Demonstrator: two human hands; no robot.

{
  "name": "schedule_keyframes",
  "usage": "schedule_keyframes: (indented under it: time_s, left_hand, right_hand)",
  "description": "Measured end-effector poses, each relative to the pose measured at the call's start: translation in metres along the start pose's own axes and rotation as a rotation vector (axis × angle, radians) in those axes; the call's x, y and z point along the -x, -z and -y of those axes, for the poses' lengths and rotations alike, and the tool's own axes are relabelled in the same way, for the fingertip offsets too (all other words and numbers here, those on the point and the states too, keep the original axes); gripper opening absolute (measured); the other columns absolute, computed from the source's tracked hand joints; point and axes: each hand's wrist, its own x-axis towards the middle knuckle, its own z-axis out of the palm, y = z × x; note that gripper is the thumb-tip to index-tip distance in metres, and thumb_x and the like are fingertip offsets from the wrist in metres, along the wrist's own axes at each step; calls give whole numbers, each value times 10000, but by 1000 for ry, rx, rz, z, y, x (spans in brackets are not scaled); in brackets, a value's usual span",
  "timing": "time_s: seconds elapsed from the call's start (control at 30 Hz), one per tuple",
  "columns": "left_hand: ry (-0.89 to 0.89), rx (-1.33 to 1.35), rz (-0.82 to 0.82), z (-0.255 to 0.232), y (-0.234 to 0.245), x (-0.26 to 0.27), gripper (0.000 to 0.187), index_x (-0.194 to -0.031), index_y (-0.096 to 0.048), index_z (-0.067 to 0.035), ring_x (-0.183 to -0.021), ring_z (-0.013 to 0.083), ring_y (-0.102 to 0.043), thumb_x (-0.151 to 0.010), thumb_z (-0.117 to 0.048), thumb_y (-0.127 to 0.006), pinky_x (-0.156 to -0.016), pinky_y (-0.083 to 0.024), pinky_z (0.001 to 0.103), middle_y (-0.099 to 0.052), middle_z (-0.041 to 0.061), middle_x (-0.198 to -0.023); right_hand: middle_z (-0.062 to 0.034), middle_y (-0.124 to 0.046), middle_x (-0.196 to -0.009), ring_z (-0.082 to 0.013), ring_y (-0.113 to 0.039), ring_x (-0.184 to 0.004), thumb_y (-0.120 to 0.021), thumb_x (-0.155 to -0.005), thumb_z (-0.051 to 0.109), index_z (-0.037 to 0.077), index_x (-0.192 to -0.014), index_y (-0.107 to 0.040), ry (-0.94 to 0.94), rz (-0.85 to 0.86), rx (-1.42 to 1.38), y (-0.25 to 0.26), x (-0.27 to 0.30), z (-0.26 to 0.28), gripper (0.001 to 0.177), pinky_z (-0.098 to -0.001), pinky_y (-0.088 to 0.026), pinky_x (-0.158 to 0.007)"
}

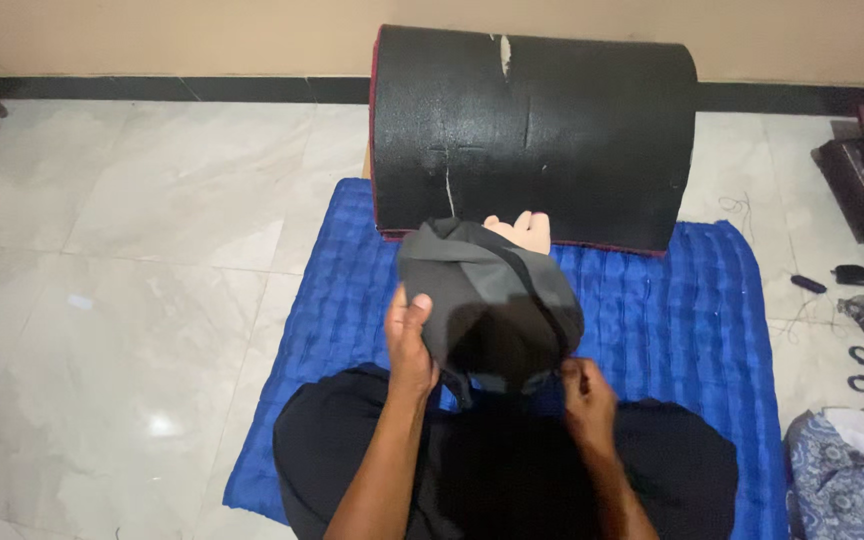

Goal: The person sits on a floor mat, unzips a gray backpack, and removes items one at a time including a tissue box, a charger with cable, a comb, bottles, a watch, and clothing, placing them on the mat. The person then unfolds and folds a black t-shirt on the mat.

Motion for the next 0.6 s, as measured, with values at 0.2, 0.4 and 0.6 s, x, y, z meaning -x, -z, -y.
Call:
schedule_keyframes:
  time_s: [0.2, 0.4, 0.6]
  left_hand:
    - [-12, -836, 182, 55, 10, 71, 565, -1314, -557, 110, -1094, 302, -639, -1001, -325, -737, -946, -522, 427, -656, 249, -1195]
    - [-190, -1038, 279, 63, -19, 111, 507, -1212, -625, 102, -1012, 427, -684, -991, -349, -689, -885, -555, 485, -696, 277, -1099]
    - [-49, -1187, 628, 53, -39, 123, 410, -956, -625, 21, -906, 448, -639, -1025, -383, -639, -793, -499, 539, -643, 237, -957]
  right_hand:
    - [-150, -624, -1159, -225, -580, -1055, -643, -979, 66, -14, -1244, -579, 86, -147, -219, 6, -10, 9, 283, -355, -469, -951]
    - [-104, -622, -1349, -220, -583, -1304, -488, -1114, 62, 15, -1294, -598, 300, -125, -255, 60, -37, 129, 216, -359, -449, -1153]
    - [-181, -672, -1170, -310, -643, -1076, -676, -903, 245, 72, -1337, -620, 442, 270, 316, 89, -19, 222, 469, -419, -496, -940]
